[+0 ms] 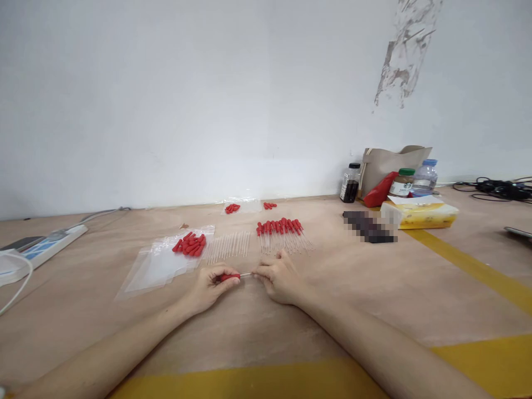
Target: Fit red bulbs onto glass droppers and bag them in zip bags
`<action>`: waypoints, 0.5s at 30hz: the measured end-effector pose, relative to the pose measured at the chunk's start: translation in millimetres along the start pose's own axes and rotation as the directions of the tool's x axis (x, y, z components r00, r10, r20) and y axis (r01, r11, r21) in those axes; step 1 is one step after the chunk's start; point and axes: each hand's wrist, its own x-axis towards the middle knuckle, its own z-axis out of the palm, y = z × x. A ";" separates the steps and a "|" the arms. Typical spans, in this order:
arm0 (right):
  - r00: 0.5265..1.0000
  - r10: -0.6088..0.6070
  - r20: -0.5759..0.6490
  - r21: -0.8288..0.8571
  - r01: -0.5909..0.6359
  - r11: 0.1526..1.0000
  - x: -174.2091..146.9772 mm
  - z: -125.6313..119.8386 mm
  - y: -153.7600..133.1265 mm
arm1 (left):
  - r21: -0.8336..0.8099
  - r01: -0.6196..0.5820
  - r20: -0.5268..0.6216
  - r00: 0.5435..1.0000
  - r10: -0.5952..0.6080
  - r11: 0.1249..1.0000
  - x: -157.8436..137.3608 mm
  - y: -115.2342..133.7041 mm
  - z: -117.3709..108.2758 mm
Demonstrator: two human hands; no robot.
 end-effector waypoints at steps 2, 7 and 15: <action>0.999 -0.023 -0.025 -0.018 0.023 1.000 0.0 0.1 -3.1 | 0.007 -0.008 -0.018 1.000 0.009 1.000 -0.5 0.0 0.5; 0.996 -0.064 -0.063 -0.036 0.061 0.997 0.7 2.9 -10.1 | 0.000 -0.034 0.002 0.999 0.034 0.999 -1.2 1.3 0.2; 0.997 -0.048 -0.064 -0.023 0.047 0.999 3.5 8.1 -11.2 | 0.028 -0.061 0.010 0.998 0.060 0.998 0.3 0.0 -0.2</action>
